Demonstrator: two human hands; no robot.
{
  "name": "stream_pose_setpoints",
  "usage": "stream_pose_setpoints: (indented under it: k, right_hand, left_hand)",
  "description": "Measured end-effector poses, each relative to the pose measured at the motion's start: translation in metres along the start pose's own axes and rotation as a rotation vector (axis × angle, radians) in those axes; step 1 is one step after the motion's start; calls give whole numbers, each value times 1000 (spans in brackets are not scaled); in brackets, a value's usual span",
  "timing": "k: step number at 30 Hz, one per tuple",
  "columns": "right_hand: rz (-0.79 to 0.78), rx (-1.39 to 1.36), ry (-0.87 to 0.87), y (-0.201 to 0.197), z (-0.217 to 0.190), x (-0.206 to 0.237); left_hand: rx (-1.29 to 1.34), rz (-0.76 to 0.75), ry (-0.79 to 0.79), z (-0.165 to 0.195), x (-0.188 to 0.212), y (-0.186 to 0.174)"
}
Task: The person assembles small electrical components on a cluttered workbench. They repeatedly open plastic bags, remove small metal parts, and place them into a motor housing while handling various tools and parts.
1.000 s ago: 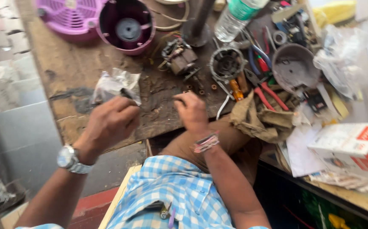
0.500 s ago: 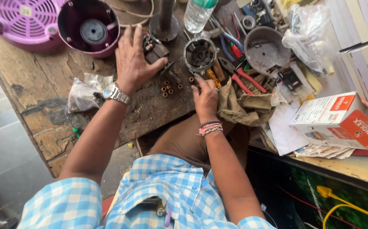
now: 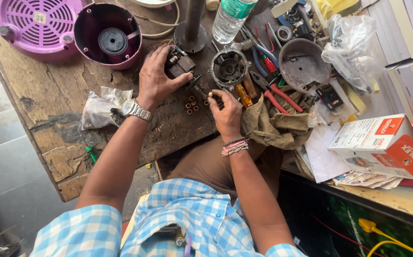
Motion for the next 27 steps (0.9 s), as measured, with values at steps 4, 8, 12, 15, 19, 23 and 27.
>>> stream_pose_setpoints:
  k: [4, 8, 12, 15, 19, 23, 27]
  right_hand:
    - [-22, 2, 52, 10, -2, 1]
    - [6, 18, -35, 12, -4, -1]
    - [-1, 103, -128, 26, -12, -11]
    - [10, 77, -79, 32, -10, -14]
    - [78, 103, -129, 30, -16, -8]
    - [84, 257, -185, 32, -19, -5]
    - [91, 255, -243, 33, -21, -5]
  left_hand:
    - [9, -8, -26, -5, -1, 0]
    - [57, 22, 20, -3, 0, -1]
    - [11, -1, 25, -4, -1, 2]
    - [13, 13, 7, -7, -1, 0]
    - [5, 51, 44, -4, 0, 0]
    - [39, -17, -54, -14, 3, 8]
    - [-57, -37, 7, -10, 3, 12]
Point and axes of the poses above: each hand's wrist, its own x-axis away from the middle knuckle, its own y-axis out of the palm, z = x × y, the point moved 9 cm from there along -x, towards the middle knuckle, and after that the axes turned 2 degrees about x, right-handed, at the moved point
